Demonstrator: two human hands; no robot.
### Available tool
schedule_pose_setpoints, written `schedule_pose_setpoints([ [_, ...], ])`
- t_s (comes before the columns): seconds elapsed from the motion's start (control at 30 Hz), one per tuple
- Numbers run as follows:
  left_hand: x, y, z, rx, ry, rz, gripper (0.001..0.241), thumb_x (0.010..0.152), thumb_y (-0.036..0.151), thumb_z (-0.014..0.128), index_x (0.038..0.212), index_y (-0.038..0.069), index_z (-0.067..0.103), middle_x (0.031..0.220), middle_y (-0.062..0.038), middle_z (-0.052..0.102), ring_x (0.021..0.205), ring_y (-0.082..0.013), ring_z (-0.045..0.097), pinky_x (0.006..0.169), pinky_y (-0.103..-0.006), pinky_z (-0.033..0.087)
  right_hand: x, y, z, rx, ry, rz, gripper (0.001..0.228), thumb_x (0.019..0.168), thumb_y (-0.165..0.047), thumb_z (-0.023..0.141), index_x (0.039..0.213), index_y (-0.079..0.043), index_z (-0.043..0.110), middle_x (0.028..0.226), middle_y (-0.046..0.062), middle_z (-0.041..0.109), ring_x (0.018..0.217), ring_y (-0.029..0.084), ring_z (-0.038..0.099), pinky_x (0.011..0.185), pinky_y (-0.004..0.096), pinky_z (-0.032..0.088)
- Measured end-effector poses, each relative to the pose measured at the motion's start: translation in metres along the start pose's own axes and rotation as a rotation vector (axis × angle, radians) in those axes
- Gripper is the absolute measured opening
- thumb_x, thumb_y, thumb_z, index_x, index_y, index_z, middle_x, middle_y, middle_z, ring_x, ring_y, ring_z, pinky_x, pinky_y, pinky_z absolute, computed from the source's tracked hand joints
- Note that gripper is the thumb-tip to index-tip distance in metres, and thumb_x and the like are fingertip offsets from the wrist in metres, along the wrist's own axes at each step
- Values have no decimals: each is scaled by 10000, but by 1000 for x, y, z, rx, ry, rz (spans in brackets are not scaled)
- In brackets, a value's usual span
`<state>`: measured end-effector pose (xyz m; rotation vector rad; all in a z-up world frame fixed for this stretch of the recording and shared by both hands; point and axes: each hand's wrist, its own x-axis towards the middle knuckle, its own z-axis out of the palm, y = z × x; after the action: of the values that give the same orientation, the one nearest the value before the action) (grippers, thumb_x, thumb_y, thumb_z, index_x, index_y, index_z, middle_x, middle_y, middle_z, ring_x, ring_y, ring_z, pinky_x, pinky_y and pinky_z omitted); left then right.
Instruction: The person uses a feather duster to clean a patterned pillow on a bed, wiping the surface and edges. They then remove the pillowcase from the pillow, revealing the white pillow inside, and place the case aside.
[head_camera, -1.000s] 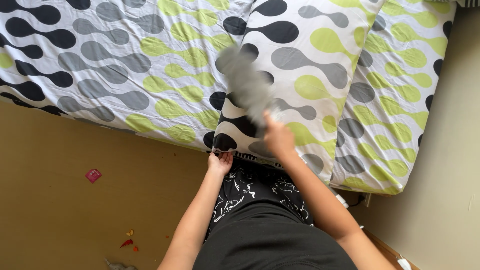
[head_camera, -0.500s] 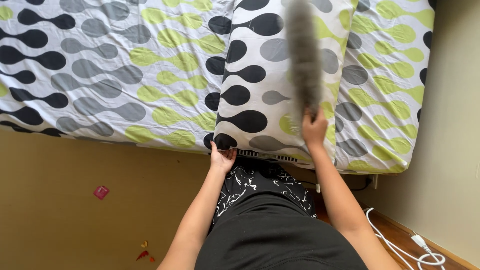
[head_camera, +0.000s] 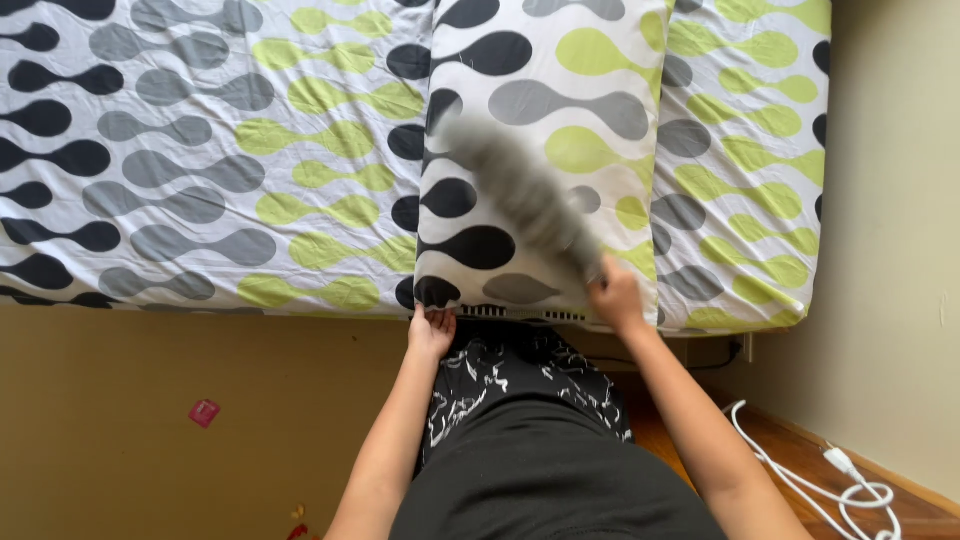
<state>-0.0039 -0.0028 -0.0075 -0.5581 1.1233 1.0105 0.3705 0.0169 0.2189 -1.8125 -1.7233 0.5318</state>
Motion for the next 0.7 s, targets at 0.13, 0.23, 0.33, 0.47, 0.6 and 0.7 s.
schedule_pose_setpoints([
  [0.13,-20,-6,12,38,70,-1,478,1000,580,502,1177,145,590,1157,-19,630,1080,-224,614,926,-387,496,83,-16,-31,48,143,257,392,984,-263,621,1257,13,565,838,308,672,763,499,654,671,543,483],
  [0.23,-25,-12,13,-12,60,1,507,1022,574,517,1190,96,553,1166,-54,622,1099,-245,620,941,-396,501,128,-24,-16,-109,281,87,483,944,-150,622,1372,60,548,912,330,691,822,511,668,718,558,515],
  [0.33,-29,-12,7,-9,-4,-20,491,1021,576,521,1190,119,578,1158,-34,624,1092,-228,616,935,-385,496,126,-89,19,16,54,246,357,984,-121,540,1329,-58,606,963,250,732,843,418,736,772,510,573],
  [0.47,-5,-18,-17,-83,-54,-62,444,1002,530,482,1170,146,630,1129,-24,675,1063,-217,628,912,-382,508,84,-180,68,-159,-753,-153,509,797,-103,644,1288,-226,699,1058,189,745,951,370,720,837,468,566],
  [0.6,8,-14,-19,-125,-39,-66,417,1018,517,476,1171,156,618,1115,-28,657,1050,-230,618,920,-393,512,66,-215,74,-14,-1142,-343,485,822,-150,667,1300,-227,697,1097,160,755,978,343,732,880,432,564],
  [0.7,4,-12,-16,-105,19,-46,441,1058,511,487,1183,100,587,1122,-53,625,1058,-260,612,945,-417,515,75,-177,69,320,-699,-303,594,781,-13,574,1368,-90,621,1328,190,675,1122,330,716,988,390,531],
])
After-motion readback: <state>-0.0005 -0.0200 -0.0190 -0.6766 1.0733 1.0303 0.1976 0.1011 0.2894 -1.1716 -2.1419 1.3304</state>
